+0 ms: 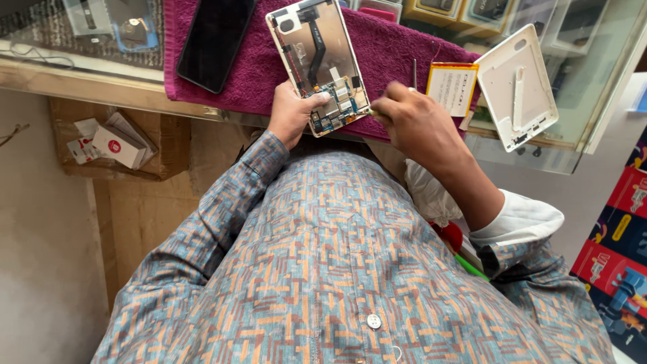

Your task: The person repairs an opened tablet at a service counter, holding the device with one hand while using a screwdriver and a metal pry tool to loosen, lift, and reposition internal components including the battery and board connectors. The white back cover rests on a towel beside the work area.

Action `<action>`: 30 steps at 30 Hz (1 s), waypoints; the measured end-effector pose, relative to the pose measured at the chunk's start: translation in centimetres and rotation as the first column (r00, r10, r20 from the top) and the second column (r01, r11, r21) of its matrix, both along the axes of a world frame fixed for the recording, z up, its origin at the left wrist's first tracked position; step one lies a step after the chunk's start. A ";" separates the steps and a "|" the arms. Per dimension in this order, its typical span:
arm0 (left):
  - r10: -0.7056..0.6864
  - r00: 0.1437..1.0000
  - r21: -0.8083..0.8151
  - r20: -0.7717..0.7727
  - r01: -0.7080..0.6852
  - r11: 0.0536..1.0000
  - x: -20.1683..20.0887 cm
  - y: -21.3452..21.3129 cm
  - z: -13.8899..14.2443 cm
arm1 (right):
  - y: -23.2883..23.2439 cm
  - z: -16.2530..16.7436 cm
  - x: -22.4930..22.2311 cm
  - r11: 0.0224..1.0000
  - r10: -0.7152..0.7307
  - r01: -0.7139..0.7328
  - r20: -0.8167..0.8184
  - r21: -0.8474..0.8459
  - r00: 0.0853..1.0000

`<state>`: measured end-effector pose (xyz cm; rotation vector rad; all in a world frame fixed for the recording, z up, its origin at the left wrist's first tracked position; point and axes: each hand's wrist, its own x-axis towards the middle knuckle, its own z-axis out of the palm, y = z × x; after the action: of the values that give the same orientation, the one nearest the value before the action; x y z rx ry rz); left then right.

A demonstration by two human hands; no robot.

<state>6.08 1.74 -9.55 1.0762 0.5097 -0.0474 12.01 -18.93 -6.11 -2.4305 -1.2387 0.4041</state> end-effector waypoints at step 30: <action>0.025 1.000 -0.015 0.007 -0.025 1.000 -0.2 -0.4 -0.4 | -8.8 -2.4 -2.5 0.597 -0.750 0.697 -0.033 0.397 0.661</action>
<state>5.91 1.32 -9.94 1.0553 0.5158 -0.0251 9.50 -27.77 -8.52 -2.3755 -0.2121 -0.2404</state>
